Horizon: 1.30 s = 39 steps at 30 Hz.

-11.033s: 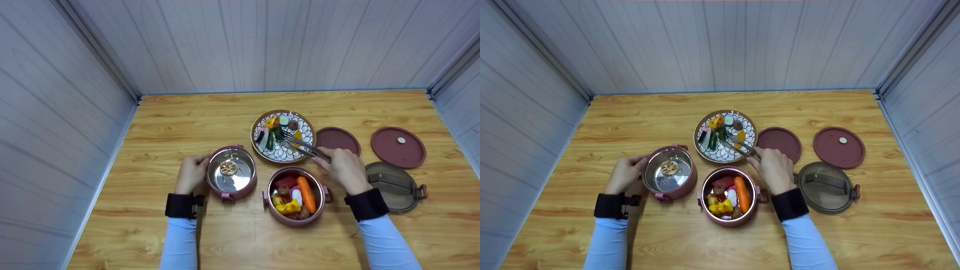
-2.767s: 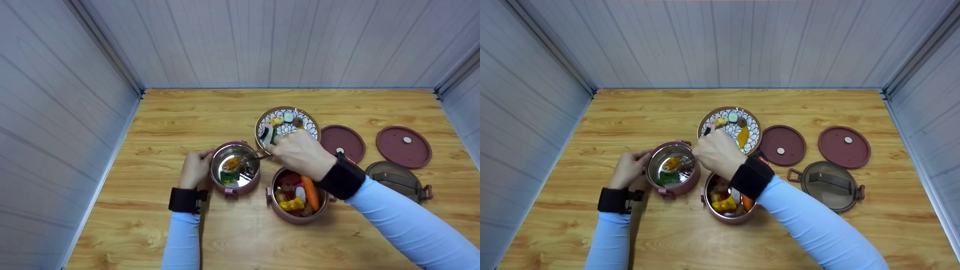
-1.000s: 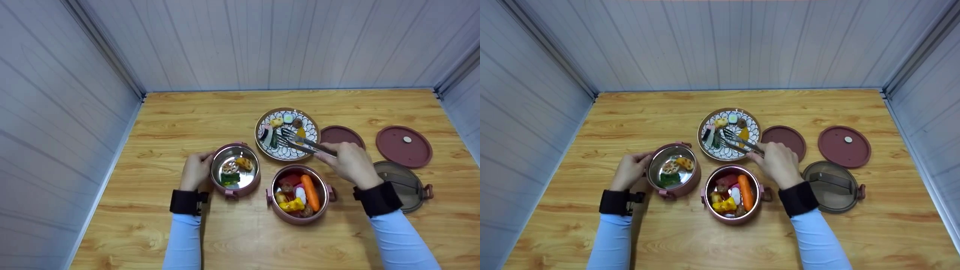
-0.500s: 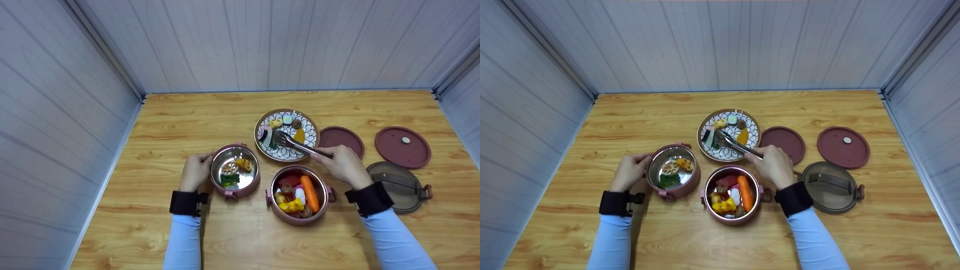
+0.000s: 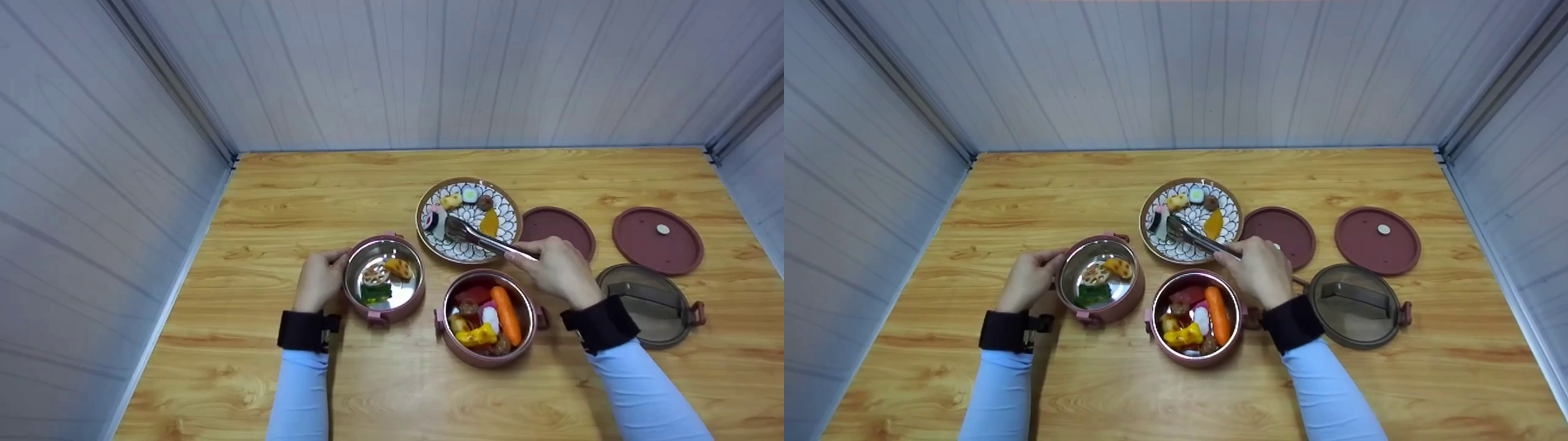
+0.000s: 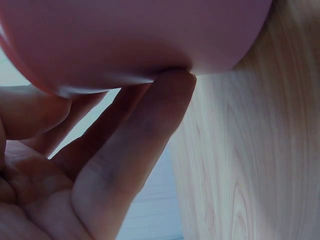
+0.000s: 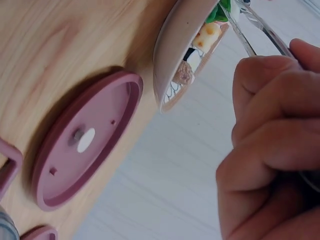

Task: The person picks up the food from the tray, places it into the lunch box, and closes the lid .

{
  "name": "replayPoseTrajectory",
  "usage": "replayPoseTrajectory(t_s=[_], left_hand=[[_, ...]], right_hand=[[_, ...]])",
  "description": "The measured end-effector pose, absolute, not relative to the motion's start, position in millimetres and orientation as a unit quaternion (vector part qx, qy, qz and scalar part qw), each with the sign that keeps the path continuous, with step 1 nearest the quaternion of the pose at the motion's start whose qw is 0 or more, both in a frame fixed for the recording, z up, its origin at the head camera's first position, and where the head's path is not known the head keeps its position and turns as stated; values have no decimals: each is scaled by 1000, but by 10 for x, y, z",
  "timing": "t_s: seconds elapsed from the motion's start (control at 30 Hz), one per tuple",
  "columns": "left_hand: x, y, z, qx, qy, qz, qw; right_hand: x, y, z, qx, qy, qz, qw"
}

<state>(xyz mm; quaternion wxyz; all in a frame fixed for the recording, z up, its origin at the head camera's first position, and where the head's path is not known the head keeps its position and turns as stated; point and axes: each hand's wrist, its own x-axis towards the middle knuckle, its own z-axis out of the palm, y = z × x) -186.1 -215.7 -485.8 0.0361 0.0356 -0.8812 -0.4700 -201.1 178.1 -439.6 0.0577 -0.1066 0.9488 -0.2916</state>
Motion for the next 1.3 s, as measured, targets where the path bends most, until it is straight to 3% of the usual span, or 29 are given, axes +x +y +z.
replayPoseTrajectory(t_s=[0.93,1.3], left_hand=[[-1857,-2159,-4883,33,-881,-470,44],[-1865,-2145,-4864,37,-877,-478,41]], right_hand=[[-1879,1788,-4255,-103,975,-196,-19],[-1793,1962,-4009,-120,953,-277,5]])
